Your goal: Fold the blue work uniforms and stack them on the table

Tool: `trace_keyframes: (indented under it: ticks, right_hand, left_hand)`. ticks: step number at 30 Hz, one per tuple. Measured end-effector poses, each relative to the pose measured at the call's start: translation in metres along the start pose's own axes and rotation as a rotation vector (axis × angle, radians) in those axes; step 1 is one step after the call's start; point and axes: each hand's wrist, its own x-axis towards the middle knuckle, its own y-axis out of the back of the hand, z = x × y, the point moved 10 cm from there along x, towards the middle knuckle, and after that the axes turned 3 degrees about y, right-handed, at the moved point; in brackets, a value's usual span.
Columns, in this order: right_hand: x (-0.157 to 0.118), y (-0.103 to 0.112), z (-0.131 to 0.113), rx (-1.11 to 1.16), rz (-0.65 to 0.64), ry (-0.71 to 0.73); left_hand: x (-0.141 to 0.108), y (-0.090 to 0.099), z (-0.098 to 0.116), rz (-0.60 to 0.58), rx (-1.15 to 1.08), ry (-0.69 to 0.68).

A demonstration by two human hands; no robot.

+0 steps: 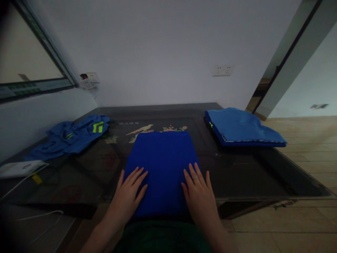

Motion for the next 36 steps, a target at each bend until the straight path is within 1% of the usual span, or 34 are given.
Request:
trace_keyframes:
  ticks: [1, 3, 4, 5, 8, 10, 12, 15, 18, 20, 23, 26, 28, 29, 32, 34, 36]
  right_hand:
    - [0.001, 0.001, -0.011, 0.021, -0.005, 0.029]
    - [0.003, -0.002, -0.031, 0.068, -0.058, 0.082]
    - [0.005, -0.006, -0.038, 0.083, -0.097, 0.094]
    - [0.006, -0.010, -0.043, 0.089, -0.135, 0.096]
    - [0.012, -0.018, -0.046, 0.070, -0.213, 0.073]
    - [0.015, -0.020, -0.045, 0.058, -0.252, 0.069]
    - [0.020, -0.021, -0.044, 0.050, -0.296, 0.069]
    - [0.030, -0.022, -0.042, 0.042, -0.352, 0.069]
    - [0.045, -0.024, -0.038, 0.037, -0.369, 0.073]
    - [0.054, -0.025, -0.035, 0.042, -0.367, 0.082]
    - [0.065, -0.026, -0.035, 0.066, -0.363, 0.077]
    - [0.072, -0.024, -0.044, 0.091, -0.339, 0.043]
    - [0.074, -0.025, -0.055, 0.125, -0.320, 0.040]
    - [0.074, -0.027, -0.061, 0.144, -0.316, 0.044]
    - [0.071, -0.034, -0.072, 0.171, -0.295, 0.050]
    - [0.068, -0.036, -0.073, 0.170, -0.258, 0.048]
    - [0.066, -0.036, -0.069, 0.164, -0.238, 0.054]
  left_hand:
    - [-0.003, -0.003, 0.016, -0.037, -0.031, -0.060]
    - [-0.010, -0.012, 0.045, -0.123, -0.068, -0.171]
    - [-0.013, -0.017, 0.054, -0.155, -0.062, -0.198]
    - [-0.015, -0.022, 0.058, -0.174, -0.039, -0.205]
    - [-0.016, -0.031, 0.058, -0.183, 0.049, -0.192]
    - [-0.014, -0.032, 0.056, -0.195, 0.066, -0.203]
    - [-0.010, -0.031, 0.054, -0.240, 0.044, -0.219]
    - [0.001, -0.028, 0.051, -0.339, -0.011, -0.228]
    - [0.015, -0.026, 0.048, -0.418, -0.069, -0.228]
    - [0.024, -0.026, 0.046, -0.433, -0.108, -0.232]
    - [0.035, -0.025, 0.043, -0.411, -0.161, -0.213]
    - [0.046, -0.025, 0.034, -0.333, -0.190, -0.081]
    - [0.051, -0.025, 0.029, -0.262, -0.157, 0.014]
    - [0.053, -0.025, 0.030, -0.228, -0.123, 0.036]
    - [0.052, -0.029, 0.039, -0.157, -0.008, 0.011]
    - [0.050, -0.031, 0.042, -0.121, 0.039, -0.017]
    - [0.048, -0.032, 0.040, -0.105, 0.057, -0.031]
